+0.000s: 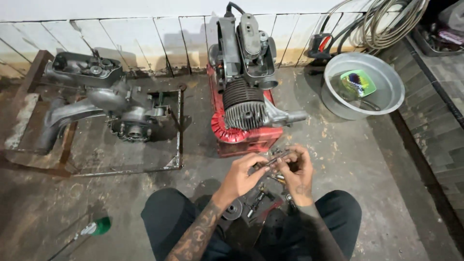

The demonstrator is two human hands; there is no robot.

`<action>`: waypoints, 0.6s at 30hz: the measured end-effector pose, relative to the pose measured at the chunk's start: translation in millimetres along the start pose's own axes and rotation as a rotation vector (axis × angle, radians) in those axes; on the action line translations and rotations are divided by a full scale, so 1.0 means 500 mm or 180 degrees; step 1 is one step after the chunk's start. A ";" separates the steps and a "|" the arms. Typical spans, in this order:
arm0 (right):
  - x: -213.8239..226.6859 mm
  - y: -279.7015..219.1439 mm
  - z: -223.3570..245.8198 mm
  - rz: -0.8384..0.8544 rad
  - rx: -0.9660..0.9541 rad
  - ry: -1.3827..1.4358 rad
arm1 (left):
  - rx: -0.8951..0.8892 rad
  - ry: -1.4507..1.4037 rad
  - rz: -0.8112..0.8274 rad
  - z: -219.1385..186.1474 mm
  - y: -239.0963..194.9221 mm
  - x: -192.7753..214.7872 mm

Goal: The person sits on the workshop floor and scrapes the gasket surface of a metal engine side cover with a handheld scraper, working the edges and face of the part. They then set the cover on the engine, use a screwdriver-like tool on the engine's upper crankcase area, and handle small fasteners and parts from the floor.

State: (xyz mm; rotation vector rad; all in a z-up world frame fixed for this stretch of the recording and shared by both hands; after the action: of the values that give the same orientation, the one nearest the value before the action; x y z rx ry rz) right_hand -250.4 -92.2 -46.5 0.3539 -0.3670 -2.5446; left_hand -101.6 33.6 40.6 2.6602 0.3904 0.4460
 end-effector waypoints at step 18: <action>-0.084 0.181 0.143 -0.0127 0.0875 -0.0398 | -0.1536 0.1602 -0.0354 -0.082 0.187 0.094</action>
State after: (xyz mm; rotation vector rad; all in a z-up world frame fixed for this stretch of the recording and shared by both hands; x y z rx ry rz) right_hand -196.2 -130.2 56.7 0.3057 -0.7683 -2.5649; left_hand -54.8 -18.4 128.8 2.0302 0.4989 1.0339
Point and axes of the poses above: each hand's wrist, its own y-axis towards the middle knuckle, its own x-axis out of the back of the hand, z = x × y, the point moved 10 cm from there along y, towards the middle knuckle, and after that the axes turned 4 degrees about z, right-handed, at the moved point
